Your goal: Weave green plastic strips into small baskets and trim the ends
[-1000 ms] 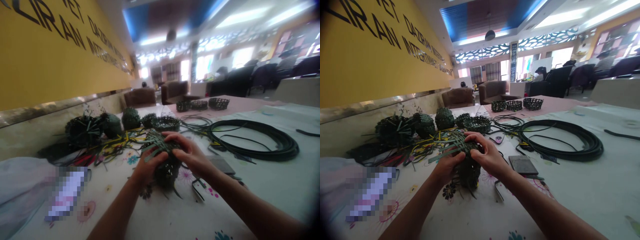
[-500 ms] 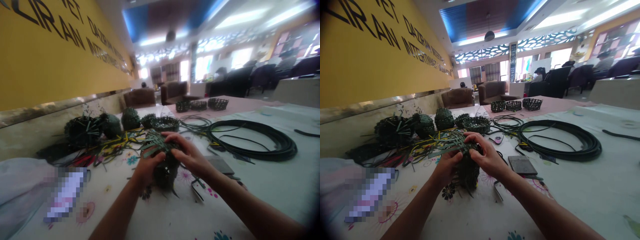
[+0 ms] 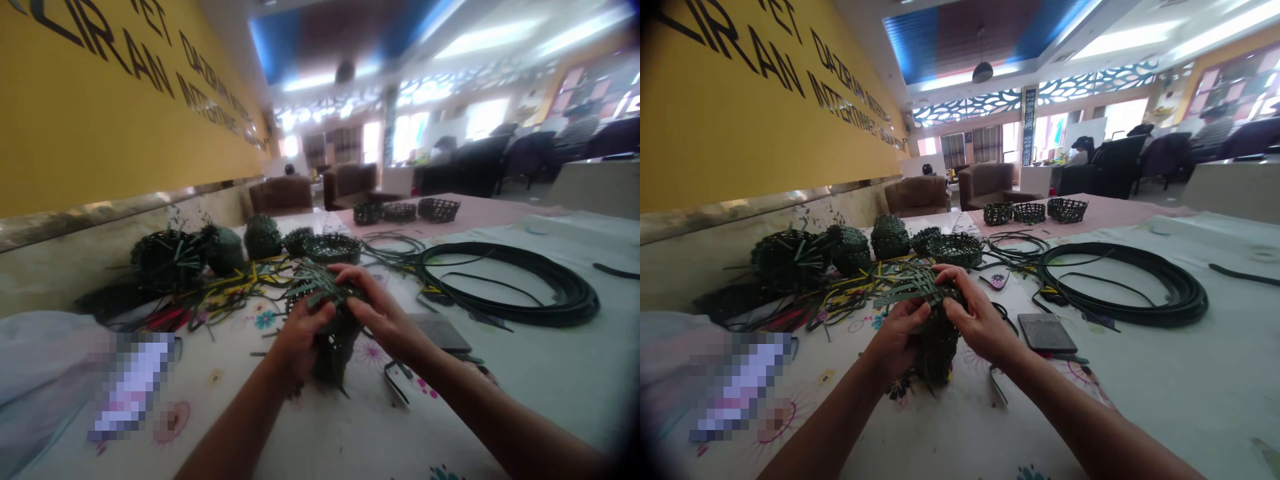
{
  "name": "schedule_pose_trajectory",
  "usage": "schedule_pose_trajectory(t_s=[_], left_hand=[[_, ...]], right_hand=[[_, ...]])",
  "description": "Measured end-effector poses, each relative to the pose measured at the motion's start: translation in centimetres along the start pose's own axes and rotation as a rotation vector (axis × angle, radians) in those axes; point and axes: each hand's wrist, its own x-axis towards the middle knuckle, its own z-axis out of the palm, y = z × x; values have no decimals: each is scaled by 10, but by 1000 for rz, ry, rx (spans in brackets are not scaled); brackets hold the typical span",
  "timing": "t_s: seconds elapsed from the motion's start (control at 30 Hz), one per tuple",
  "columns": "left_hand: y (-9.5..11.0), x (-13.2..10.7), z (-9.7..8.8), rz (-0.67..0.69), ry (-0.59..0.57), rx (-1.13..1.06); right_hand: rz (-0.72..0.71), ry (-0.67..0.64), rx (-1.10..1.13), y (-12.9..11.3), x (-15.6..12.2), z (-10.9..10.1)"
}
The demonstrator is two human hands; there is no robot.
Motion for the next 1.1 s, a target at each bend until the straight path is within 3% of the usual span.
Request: schedule_pose_trajectory(t_s=[0.33, 0.5, 0.63, 0.9, 1.1], left_hand=[[4, -4, -1, -50, 4, -37], [3, -8, -5, 73, -46, -34], [3, -11, -3, 86, -33, -9], [8, -15, 2, -28, -5, -56], [1, -11, 4, 28, -13, -26]], right_hand=[[-151, 21, -184, 4, -5, 8], [-233, 155, -312, 2, -10, 19], [-296, 235, -405, 1, -14, 24], [-375, 250, -413, 2, -17, 28], [-370, 245, -396, 8, -16, 25]])
